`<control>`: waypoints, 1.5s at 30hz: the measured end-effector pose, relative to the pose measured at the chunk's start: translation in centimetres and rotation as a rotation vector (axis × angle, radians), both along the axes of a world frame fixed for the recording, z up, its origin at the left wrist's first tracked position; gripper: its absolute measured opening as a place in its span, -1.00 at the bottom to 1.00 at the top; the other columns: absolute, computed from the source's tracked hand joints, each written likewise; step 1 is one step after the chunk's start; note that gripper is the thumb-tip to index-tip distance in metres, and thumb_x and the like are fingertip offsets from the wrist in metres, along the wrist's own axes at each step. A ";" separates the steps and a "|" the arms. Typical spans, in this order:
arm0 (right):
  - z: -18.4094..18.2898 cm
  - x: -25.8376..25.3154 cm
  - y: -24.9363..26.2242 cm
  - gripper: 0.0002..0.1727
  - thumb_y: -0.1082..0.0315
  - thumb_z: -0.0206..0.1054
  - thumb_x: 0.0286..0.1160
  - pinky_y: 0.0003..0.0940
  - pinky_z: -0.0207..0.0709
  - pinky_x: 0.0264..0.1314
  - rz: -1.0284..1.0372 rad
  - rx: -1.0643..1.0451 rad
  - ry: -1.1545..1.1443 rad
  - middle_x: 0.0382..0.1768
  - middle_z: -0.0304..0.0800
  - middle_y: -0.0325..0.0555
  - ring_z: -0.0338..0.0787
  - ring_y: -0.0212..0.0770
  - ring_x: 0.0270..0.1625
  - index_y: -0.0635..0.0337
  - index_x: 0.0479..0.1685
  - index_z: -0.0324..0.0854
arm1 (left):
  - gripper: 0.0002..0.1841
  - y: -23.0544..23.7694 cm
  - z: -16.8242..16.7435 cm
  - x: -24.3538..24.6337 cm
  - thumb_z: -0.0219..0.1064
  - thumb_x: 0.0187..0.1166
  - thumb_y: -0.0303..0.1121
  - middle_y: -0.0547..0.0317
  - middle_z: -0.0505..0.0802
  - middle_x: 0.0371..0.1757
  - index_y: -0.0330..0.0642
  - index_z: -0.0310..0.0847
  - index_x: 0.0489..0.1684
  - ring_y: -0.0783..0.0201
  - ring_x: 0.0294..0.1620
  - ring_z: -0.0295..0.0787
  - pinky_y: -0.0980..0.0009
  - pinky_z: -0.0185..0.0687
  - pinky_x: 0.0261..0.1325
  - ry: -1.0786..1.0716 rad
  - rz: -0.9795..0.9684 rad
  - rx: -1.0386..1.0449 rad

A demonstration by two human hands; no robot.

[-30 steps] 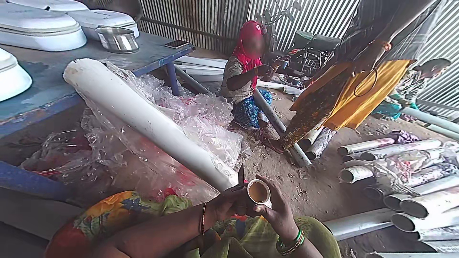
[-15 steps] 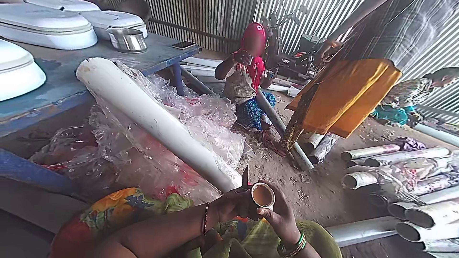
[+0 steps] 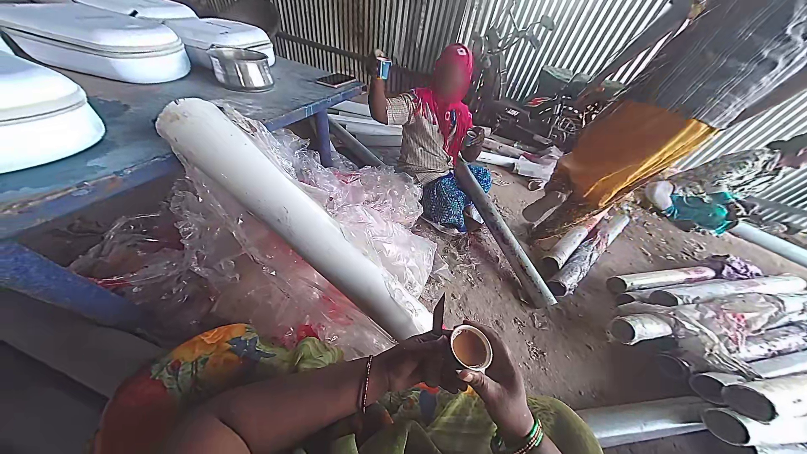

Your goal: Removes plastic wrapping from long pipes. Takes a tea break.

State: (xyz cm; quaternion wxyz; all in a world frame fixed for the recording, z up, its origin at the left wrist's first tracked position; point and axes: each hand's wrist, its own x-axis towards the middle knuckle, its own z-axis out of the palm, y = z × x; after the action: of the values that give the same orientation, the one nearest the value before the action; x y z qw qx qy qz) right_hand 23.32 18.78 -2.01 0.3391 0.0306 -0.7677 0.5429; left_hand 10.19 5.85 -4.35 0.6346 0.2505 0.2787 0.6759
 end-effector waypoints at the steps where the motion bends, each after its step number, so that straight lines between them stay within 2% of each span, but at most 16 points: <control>1: 0.0 0.0 0.0 -0.24 -0.27 0.47 0.33 -0.51 0.58 0.46 0.001 -0.002 0.004 0.29 0.76 -0.39 0.68 -0.54 0.36 0.07 0.41 0.61 | -0.71 0.0 0.0 0.0 0.11 0.76 -0.12 0.15 0.94 -0.04 -0.03 0.51 0.26 0.21 -0.11 0.96 0.31 0.87 0.04 0.005 -0.004 -0.005; 6: 0.1 0.0 0.1 -0.25 -0.25 0.48 0.34 -0.52 0.59 0.44 0.009 -0.009 0.016 0.27 0.76 -0.42 0.68 -0.55 0.35 0.05 0.42 0.60 | -0.70 0.1 0.1 0.0 0.02 0.81 -0.16 0.15 0.94 -0.03 -0.03 0.47 0.31 0.20 -0.11 0.96 0.29 0.87 0.05 0.017 -0.005 -0.023; 12: 0.2 0.0 0.2 -0.25 -0.27 0.47 0.33 -0.54 0.59 0.44 0.008 -0.020 0.012 0.28 0.76 -0.46 0.69 -0.57 0.34 0.01 0.43 0.59 | -0.69 0.1 0.1 0.0 0.04 0.80 -0.16 0.13 0.93 -0.05 -0.05 0.44 0.33 0.20 -0.13 0.96 0.29 0.87 0.05 0.029 0.019 -0.048; 16: 0.3 0.0 0.2 -0.29 -0.23 0.49 0.34 -0.55 0.61 0.43 0.023 -0.043 0.023 0.28 0.77 -0.51 0.71 -0.56 0.33 -0.07 0.43 0.59 | -0.71 0.0 0.4 0.0 -0.05 0.84 -0.20 0.14 0.92 -0.05 -0.06 0.42 0.33 0.20 -0.11 0.95 0.27 0.86 0.08 0.031 0.040 -0.060; 20: 0.4 0.0 0.2 -0.34 -0.20 0.49 0.35 -0.55 0.59 0.45 0.032 -0.046 0.026 0.33 0.75 -0.59 0.70 -0.56 0.37 -0.20 0.46 0.59 | -0.73 -0.2 0.7 0.0 0.04 0.79 -0.20 0.19 0.94 -0.07 -0.02 0.49 0.28 0.23 -0.15 0.96 0.30 0.87 0.04 0.016 0.055 -0.009; 24: 0.3 0.0 0.2 -0.32 -0.21 0.49 0.35 -0.54 0.59 0.45 0.024 -0.048 0.022 0.32 0.75 -0.55 0.70 -0.55 0.36 -0.14 0.46 0.59 | -0.72 -0.1 0.6 -0.1 0.00 0.81 -0.20 0.17 0.93 -0.09 -0.04 0.45 0.31 0.21 -0.14 0.95 0.27 0.86 0.06 0.043 0.066 -0.034; 28: 0.4 0.0 0.3 -0.34 -0.21 0.48 0.35 -0.56 0.58 0.46 0.029 -0.037 0.034 0.33 0.75 -0.59 0.69 -0.57 0.38 -0.22 0.47 0.59 | -0.71 -0.1 0.5 -0.1 0.01 0.80 -0.21 0.15 0.92 -0.08 -0.04 0.44 0.33 0.17 -0.12 0.95 0.20 0.86 0.08 0.049 0.089 -0.045; 32: 0.4 0.0 0.3 -0.35 -0.21 0.48 0.36 -0.56 0.58 0.45 0.023 -0.032 0.044 0.32 0.75 -0.61 0.69 -0.58 0.37 -0.23 0.46 0.59 | -0.72 -0.2 1.1 -0.3 -0.01 0.81 -0.23 0.19 0.91 -0.09 -0.02 0.48 0.31 0.21 -0.15 0.94 0.22 0.86 0.05 0.087 0.124 -0.073; 36: 0.4 0.1 0.4 -0.34 -0.20 0.50 0.35 -0.54 0.60 0.44 0.023 -0.044 0.047 0.31 0.76 -0.54 0.70 -0.54 0.36 -0.17 0.44 0.61 | -0.70 -0.1 1.1 -0.7 -0.03 0.82 -0.24 0.20 0.91 -0.05 -0.07 0.43 0.35 0.24 -0.17 0.94 0.27 0.86 0.02 0.111 0.163 -0.071; 45: 0.5 0.2 0.6 -0.36 -0.21 0.49 0.36 -0.53 0.60 0.43 0.033 -0.040 0.064 0.32 0.76 -0.54 0.71 -0.53 0.36 -0.24 0.45 0.60 | -0.72 -0.4 3.2 -2.0 -0.11 0.85 -0.30 0.26 0.93 -0.12 -0.10 0.43 0.30 0.33 -0.25 0.93 0.38 0.84 -0.02 0.198 0.304 -0.069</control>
State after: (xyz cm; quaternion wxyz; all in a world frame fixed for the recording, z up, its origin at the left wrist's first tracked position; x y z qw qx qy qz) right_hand 23.51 19.37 -1.51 0.3550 0.0537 -0.7450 0.5622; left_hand 8.22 5.43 -1.17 0.5028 0.2488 0.3973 0.7263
